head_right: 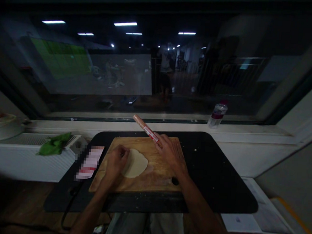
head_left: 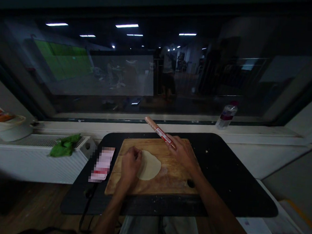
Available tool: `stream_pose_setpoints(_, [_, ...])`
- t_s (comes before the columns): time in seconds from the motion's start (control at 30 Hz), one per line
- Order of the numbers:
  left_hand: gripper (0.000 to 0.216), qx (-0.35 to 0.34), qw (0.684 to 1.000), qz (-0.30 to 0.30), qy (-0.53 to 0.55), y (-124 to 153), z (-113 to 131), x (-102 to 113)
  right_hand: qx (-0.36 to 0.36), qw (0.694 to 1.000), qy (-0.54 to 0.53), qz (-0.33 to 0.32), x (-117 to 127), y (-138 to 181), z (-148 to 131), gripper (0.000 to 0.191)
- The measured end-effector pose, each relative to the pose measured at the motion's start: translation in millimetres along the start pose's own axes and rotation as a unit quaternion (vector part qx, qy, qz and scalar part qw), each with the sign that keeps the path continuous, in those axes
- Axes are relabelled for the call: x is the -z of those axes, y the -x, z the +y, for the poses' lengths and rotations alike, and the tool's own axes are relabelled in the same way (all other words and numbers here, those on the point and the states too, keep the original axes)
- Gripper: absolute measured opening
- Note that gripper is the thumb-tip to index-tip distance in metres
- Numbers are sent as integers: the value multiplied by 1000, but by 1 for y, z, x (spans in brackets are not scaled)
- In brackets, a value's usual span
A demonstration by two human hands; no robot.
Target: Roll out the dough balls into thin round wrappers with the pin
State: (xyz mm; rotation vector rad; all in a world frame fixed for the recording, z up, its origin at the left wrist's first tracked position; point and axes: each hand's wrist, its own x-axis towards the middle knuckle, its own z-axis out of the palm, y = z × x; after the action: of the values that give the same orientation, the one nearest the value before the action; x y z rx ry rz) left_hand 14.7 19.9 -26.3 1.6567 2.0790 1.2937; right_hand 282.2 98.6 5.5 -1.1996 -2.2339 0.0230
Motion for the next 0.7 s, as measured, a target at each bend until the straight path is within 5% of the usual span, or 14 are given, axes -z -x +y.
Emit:
stream_pose_setpoints(0.17, [30,17,998,30,-44,15,-5,16,56,994,-86,-40,-10,3,-3,51])
stream_pose_setpoints(0.4, [24,-16,980,197,-36,15,6,25,106,978,-78,-160,-3,11,-10,49])
stream_pose_setpoints(0.53, [25,-54,985,163,-35,18,6,26,125,970,-91,-188,3,13,-13,46])
stream_pose_setpoints(0.7, [37,-72,997,31,-28,13,-7,20,141,961,-117,-207,10,16,-23,36])
